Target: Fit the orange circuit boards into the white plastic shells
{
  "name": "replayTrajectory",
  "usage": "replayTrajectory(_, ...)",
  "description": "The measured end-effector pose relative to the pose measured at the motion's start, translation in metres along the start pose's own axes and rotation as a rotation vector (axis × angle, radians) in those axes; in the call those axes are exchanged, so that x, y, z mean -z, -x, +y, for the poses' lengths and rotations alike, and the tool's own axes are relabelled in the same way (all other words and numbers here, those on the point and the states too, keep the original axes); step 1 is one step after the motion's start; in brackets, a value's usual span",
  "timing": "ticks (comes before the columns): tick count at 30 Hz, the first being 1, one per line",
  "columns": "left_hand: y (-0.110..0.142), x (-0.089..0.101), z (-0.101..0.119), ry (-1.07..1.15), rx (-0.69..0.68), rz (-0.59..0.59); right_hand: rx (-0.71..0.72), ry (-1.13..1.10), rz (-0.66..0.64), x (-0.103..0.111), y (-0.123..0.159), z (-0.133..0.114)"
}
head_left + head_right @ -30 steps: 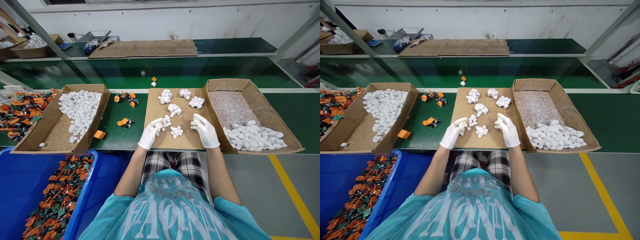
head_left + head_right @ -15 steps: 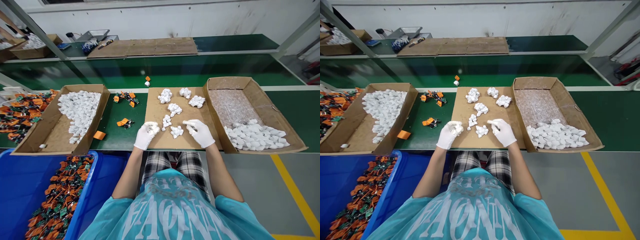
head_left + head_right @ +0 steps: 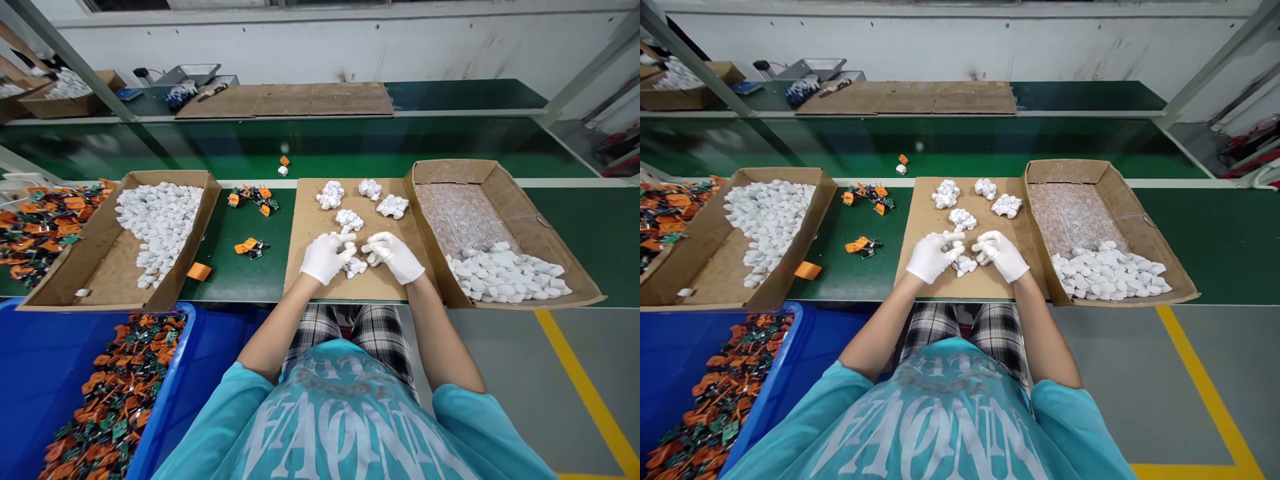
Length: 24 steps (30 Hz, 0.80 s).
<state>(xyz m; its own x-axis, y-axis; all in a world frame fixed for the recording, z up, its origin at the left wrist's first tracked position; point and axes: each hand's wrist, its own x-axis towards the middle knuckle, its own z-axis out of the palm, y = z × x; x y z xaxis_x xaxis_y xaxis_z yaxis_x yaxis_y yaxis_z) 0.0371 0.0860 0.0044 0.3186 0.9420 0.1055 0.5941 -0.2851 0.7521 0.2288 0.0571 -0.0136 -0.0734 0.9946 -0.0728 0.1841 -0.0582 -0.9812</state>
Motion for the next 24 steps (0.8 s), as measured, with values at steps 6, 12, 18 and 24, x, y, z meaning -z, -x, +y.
replayTrajectory(6,-0.021,-0.015,0.029,-0.339,-0.061,-0.119,-0.004,-0.140,0.244,0.008,0.003,0.010)
replayTrajectory(12,0.011,0.030,-0.007,-0.465,0.006,0.129,-0.014,-0.229,0.197,0.010,0.003,0.014)
replayTrajectory(18,0.046,0.096,-0.081,-0.606,0.180,0.343,-0.129,-0.196,0.252,0.006,0.005,0.006)
replayTrajectory(24,0.035,0.113,-0.108,-0.437,0.197,0.302,-0.087,-0.218,0.364,0.003,0.002,0.009)
